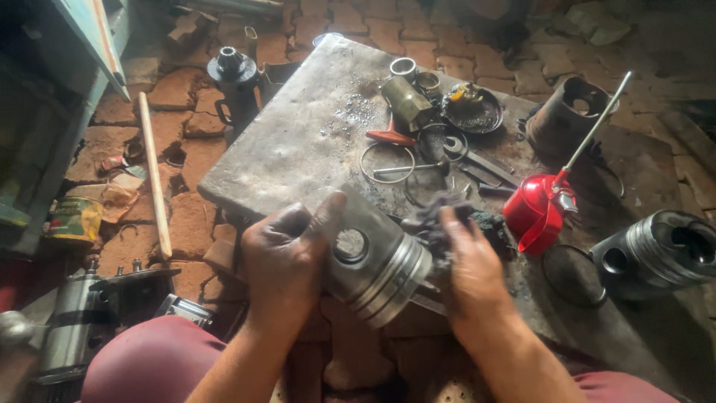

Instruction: The person scrubs the exterior of a metal piston with a dark abrasive pad, then wipes it with a cloth. The person removes a piston ring from a groove, cleans the groove with a small metal tool, and then reinserts the ring.

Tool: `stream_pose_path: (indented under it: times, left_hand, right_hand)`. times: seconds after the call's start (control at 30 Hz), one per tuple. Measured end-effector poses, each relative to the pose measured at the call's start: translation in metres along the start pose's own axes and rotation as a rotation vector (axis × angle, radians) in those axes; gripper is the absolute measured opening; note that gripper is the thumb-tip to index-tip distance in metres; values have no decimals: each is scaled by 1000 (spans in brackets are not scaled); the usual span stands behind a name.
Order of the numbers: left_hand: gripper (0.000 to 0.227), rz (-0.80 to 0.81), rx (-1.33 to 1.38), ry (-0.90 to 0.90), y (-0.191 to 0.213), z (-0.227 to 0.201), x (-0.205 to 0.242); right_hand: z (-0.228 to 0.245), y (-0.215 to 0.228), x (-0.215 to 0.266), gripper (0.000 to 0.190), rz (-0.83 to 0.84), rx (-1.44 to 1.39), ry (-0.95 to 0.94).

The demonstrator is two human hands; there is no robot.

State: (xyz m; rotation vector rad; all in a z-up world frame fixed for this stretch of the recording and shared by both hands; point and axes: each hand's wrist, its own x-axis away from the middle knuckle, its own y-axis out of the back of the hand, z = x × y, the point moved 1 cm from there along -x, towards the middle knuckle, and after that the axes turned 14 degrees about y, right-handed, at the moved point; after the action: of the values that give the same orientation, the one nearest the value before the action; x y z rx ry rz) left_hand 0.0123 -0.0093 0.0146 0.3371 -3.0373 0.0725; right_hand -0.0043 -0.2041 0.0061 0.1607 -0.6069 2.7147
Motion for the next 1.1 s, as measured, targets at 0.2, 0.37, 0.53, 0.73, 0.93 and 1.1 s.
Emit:
stream_pose_path:
  times: [0.2, 0.37, 0.53, 0.73, 0.93, 1.1]
  left_hand:
    - [46, -46, 88, 75, 1, 5, -3]
    - [27, 64, 1, 253, -3, 11, -8]
    - [40, 174, -139, 194, 4, 4, -17]
    - [41, 462, -25, 617, 14, -5, -19]
    - [40, 289, -170, 315, 5, 6, -19]
    - [36, 258, -201, 161, 7, -9, -11]
  right_hand:
    - [-1, -13, 29, 56, 53, -3, -275]
    - [-21, 0, 23, 68, 158, -108, -205]
    - [-43, 20, 17, 70, 44, 315, 55]
    - [-37, 22, 9, 64, 157, 531, 151]
    - [2, -3, 29, 32, 384, 915, 817]
    - [9, -21, 35, 64, 535, 947, 888]
